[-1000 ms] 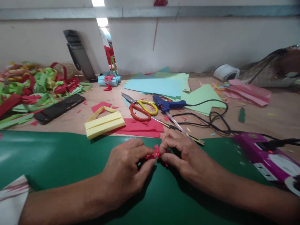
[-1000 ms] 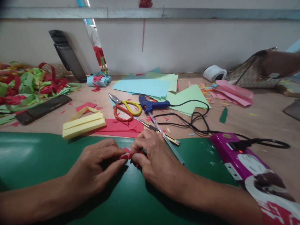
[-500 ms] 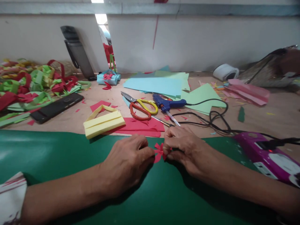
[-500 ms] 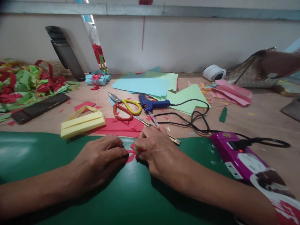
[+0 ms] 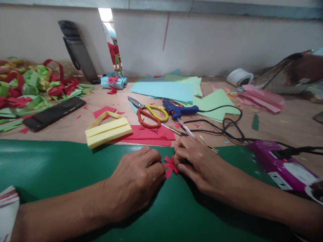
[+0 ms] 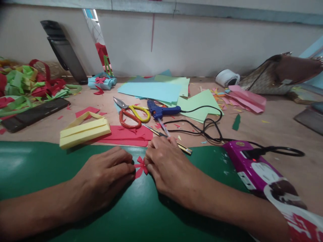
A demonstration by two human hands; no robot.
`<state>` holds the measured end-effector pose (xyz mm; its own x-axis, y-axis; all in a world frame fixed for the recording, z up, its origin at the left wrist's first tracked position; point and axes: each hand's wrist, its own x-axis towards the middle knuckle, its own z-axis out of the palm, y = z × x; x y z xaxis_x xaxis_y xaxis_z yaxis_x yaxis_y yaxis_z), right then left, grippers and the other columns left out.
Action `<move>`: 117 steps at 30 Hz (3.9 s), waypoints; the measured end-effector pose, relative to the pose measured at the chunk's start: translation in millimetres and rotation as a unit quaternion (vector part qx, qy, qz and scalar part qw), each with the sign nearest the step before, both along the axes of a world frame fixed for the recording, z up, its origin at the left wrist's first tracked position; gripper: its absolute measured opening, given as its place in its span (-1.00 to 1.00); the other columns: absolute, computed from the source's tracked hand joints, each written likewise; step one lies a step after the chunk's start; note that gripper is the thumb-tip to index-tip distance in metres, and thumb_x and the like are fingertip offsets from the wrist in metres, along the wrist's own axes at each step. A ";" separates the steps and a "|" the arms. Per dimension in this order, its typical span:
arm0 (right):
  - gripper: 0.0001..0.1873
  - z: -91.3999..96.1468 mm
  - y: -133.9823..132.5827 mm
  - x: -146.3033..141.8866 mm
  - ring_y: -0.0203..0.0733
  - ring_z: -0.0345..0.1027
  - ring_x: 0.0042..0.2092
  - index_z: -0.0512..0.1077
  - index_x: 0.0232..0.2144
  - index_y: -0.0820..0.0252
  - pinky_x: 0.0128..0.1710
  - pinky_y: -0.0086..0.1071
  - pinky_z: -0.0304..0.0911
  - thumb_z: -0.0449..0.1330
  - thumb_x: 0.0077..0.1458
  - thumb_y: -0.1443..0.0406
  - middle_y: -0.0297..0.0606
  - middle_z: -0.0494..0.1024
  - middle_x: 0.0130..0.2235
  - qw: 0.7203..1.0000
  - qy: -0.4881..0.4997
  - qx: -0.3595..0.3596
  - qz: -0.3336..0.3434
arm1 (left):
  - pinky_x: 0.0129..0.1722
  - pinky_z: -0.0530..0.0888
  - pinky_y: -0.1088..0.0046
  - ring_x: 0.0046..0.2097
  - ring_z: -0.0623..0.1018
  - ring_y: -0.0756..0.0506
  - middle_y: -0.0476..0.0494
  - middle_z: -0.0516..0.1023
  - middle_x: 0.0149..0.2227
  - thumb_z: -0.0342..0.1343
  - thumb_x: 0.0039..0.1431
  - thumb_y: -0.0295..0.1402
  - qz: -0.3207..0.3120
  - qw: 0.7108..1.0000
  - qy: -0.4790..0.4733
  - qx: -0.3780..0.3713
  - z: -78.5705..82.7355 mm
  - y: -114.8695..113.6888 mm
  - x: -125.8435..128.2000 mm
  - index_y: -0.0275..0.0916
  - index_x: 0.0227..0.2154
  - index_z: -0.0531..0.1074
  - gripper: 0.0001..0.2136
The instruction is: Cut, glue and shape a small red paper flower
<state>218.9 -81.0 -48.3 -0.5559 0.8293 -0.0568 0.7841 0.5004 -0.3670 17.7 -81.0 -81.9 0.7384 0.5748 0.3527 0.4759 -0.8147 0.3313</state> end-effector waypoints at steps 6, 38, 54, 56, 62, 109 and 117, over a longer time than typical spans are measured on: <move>-0.79 -2.1 -0.1 -1.6 -0.13 0.13 -0.22 0.20 -0.53 0.20 -0.18 -0.18 0.05 0.03 0.16 0.42 -0.23 0.31 -0.30 0.999 -0.021 0.030 -0.010 | -0.35 0.39 0.41 -0.32 0.39 -0.07 -0.16 0.43 -0.40 -0.05 0.25 -0.47 -0.005 1.000 -0.010 0.006 -0.9 -0.8 -0.2 -0.33 -0.43 0.46 -0.79; -0.82 5.8 -4.3 7.5 -0.19 0.22 -0.17 0.35 -0.52 0.15 -0.12 -0.23 0.05 0.14 0.12 0.40 -0.35 0.34 -0.30 0.994 0.075 -0.057 -0.047 | -0.36 0.36 0.37 -0.31 0.36 -0.09 -0.14 0.43 -0.35 -0.07 0.26 -0.46 -0.039 0.999 0.020 -0.007 2.4 2.1 1.7 -0.29 -0.33 0.45 -0.82; -0.82 0.7 -6.3 -0.3 -0.22 0.20 -0.21 0.34 -0.52 0.15 0.02 -0.12 -0.06 0.13 0.11 0.43 -0.38 0.34 -0.32 0.992 0.107 -0.046 -0.051 | -0.37 0.37 0.38 -0.32 0.38 -0.08 -0.15 0.43 -0.37 -0.04 0.24 -0.49 -0.026 1.000 0.006 0.010 0.5 0.9 2.1 -0.32 -0.36 0.46 -0.83; -0.84 0.6 -6.0 -1.1 -0.20 0.21 -0.19 0.36 -0.49 0.14 0.03 -0.09 -0.08 0.14 0.11 0.43 -0.36 0.34 -0.31 0.992 0.106 -0.045 -0.053 | -0.38 0.36 0.39 -0.33 0.37 -0.08 -0.15 0.43 -0.37 -0.04 0.24 -0.49 -0.025 1.000 0.005 0.011 1.2 1.3 2.5 -0.32 -0.37 0.46 -0.83; -0.81 -0.6 -5.7 -0.1 -0.22 0.20 -0.20 0.34 -0.51 0.15 0.01 -0.09 -0.07 0.13 0.12 0.43 -0.37 0.32 -0.32 0.992 0.109 -0.044 -0.052 | -0.38 0.35 0.38 -0.34 0.36 -0.08 -0.15 0.42 -0.38 -0.04 0.24 -0.48 -0.025 1.000 0.007 0.012 1.5 0.5 1.4 -0.31 -0.38 0.45 -0.83; -0.77 -0.2 -0.1 -12.3 -0.11 0.18 -0.19 0.24 -0.65 0.23 -0.06 -0.11 0.07 0.09 0.01 0.46 -0.20 0.34 -0.29 0.997 -0.025 -0.007 -0.078 | -0.35 0.39 0.35 -0.29 0.35 -0.11 -0.16 0.48 -0.32 -0.07 0.27 -0.46 -0.041 0.999 0.013 0.009 1.8 0.9 2.4 -0.31 -0.39 0.46 -0.79; -0.77 1.7 -0.1 -13.5 -0.11 0.16 -0.21 0.22 -0.64 0.21 -0.14 -0.16 0.07 0.12 0.00 0.45 -0.24 0.32 -0.34 0.997 -0.028 -0.003 -0.066 | -0.35 0.39 0.35 -0.29 0.34 -0.11 -0.16 0.48 -0.32 -0.07 0.26 -0.46 -0.044 0.999 0.015 0.010 1.7 2.2 2.6 -0.31 -0.39 0.45 -0.80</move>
<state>205.4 -81.1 -46.6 -0.4371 0.8949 -0.0893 0.8626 0.3891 -0.3233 20.3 -78.8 -80.2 0.7962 0.5003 0.3402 0.4121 -0.8602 0.3004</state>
